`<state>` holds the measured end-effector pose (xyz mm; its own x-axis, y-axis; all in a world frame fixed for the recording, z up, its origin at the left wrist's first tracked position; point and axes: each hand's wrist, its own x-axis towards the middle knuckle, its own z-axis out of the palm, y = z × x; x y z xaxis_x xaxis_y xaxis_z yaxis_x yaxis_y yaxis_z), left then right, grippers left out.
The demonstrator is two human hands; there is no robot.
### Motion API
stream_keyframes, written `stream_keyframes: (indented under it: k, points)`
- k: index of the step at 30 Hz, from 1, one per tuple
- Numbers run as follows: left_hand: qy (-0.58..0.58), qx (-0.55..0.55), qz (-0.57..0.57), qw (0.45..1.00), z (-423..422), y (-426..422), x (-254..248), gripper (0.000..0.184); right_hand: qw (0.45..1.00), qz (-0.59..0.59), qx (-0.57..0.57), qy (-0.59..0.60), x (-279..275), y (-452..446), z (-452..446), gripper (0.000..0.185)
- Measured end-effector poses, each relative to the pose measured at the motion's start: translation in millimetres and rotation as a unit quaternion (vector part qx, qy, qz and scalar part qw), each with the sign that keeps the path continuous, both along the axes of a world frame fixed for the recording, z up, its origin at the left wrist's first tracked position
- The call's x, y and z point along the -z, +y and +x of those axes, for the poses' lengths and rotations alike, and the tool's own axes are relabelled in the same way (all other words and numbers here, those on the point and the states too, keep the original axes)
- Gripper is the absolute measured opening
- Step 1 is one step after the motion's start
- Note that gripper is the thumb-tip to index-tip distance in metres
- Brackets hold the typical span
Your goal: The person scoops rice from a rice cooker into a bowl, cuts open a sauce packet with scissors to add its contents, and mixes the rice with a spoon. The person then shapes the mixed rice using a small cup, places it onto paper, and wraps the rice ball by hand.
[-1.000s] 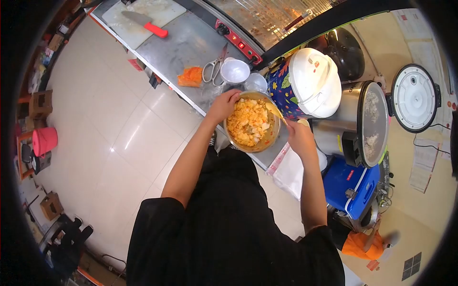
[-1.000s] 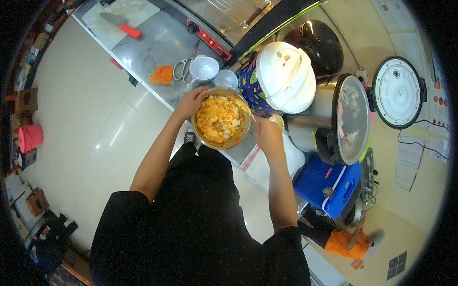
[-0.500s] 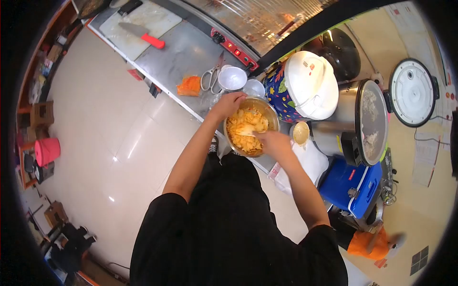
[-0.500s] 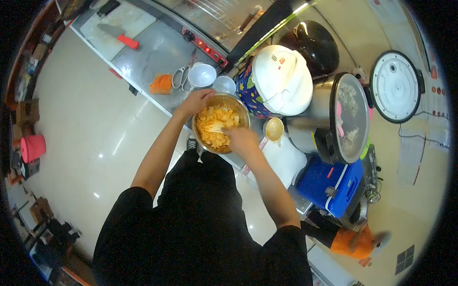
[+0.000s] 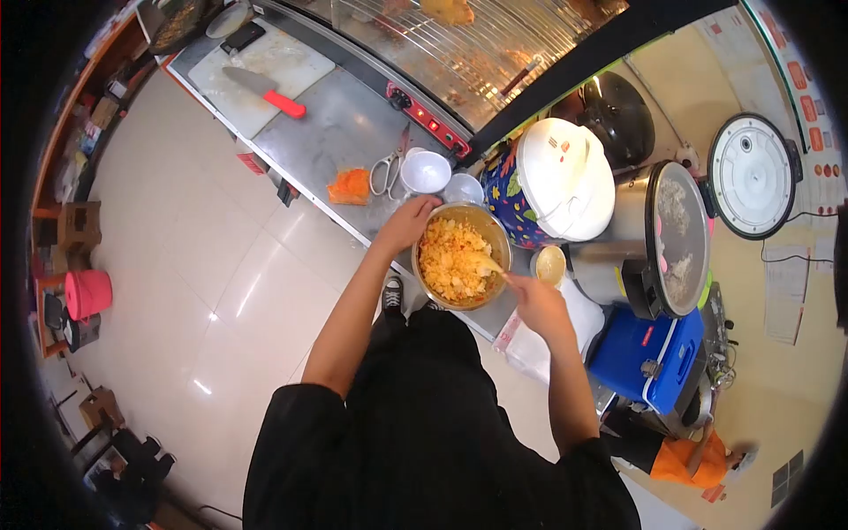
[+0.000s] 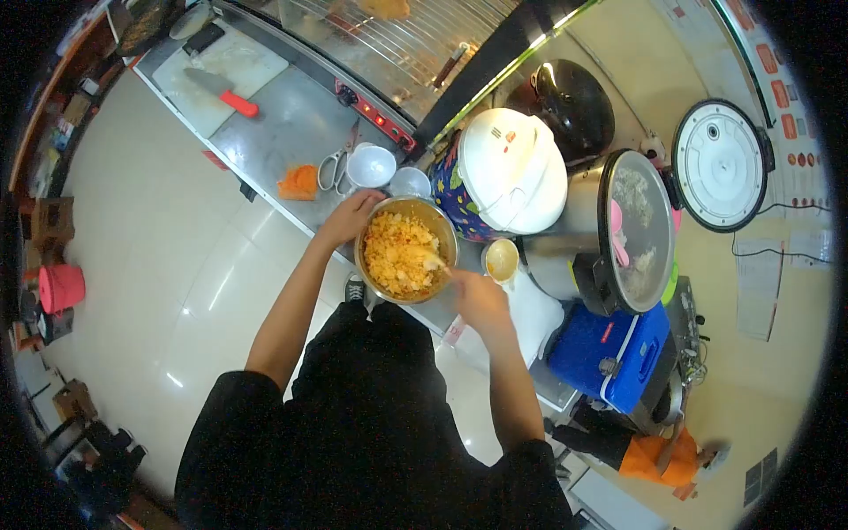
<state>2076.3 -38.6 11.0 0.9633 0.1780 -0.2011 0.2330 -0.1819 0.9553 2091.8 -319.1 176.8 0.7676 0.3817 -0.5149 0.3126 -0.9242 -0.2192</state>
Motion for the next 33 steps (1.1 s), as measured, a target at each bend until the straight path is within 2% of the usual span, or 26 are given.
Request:
stream_keyframes:
  k: [2, 4, 5, 8, 11, 14, 17, 19, 23, 26, 29, 32, 33]
  points:
    - [0.008, -0.01, -0.057, 0.998, -19.6, -1.0, 1.8, 0.034, 0.999, 0.031, 0.018, -0.014, 0.5, -3.6, 13.2, 0.034]
    - [0.014, -0.016, -0.111, 0.994, -34.9, -7.5, 11.1, 0.036, 0.997, 0.064, 0.022, -0.03, 30.1, 2.0, 34.0, 0.036]
    - [0.012, -0.008, -0.111, 0.994, -35.8, -7.3, 10.5, 0.036, 0.989, 0.142, -0.009, -0.035, 57.3, 5.6, 41.2, 0.039]
    - [0.003, 0.005, -0.111, 0.994, -31.5, -5.7, 2.3, 0.037, 0.99, 0.108, -0.075, -0.057, 81.8, 51.3, 30.9, 0.041]
    - [0.001, 0.023, -0.121, 0.992, -18.2, 8.2, -3.4, 0.037, 0.973, 0.007, -0.224, -0.057, 47.1, 55.9, 12.2, 0.051]
    - [0.012, 0.046, -0.134, 0.99, -5.6, 14.2, -0.2, 0.034, 0.974, 0.031, -0.212, -0.067, 28.1, 30.6, -7.0, 0.05]
    - [0.014, 0.038, -0.116, 0.992, -5.8, 11.3, 3.1, 0.033, 0.985, -0.064, -0.158, -0.029, -5.4, 12.6, -4.2, 0.041]
    - [0.019, 0.027, -0.137, 0.99, -3.8, 5.7, 3.9, 0.032, 0.982, -0.03, -0.178, -0.055, 37.5, 0.7, -11.3, 0.04]
    - [0.018, 0.038, -0.145, 0.989, 1.1, -1.3, 1.9, 0.033, 0.988, -0.013, -0.139, -0.065, 53.8, 25.5, -11.6, 0.037]
    - [0.022, 0.031, -0.157, 0.987, 0.2, 1.6, -1.2, 0.033, 0.995, -0.023, -0.087, -0.044, 6.0, 23.5, -1.1, 0.038]
    - [0.016, 0.013, -0.16, 0.987, -1.8, -3.4, 0.5, 0.033, 0.999, -0.005, -0.042, -0.024, -12.6, -3.9, -14.3, 0.032]
    - [0.01, 0.003, -0.153, 0.988, -2.0, -5.3, 5.9, 0.033, 0.998, 0.044, -0.042, -0.023, 43.4, -11.3, -30.0, 0.024]
    - [0.006, 0.008, -0.145, 0.989, -1.5, -4.3, 7.9, 0.033, 0.998, 0.037, -0.038, -0.024, 50.7, -0.3, -31.6, 0.016]
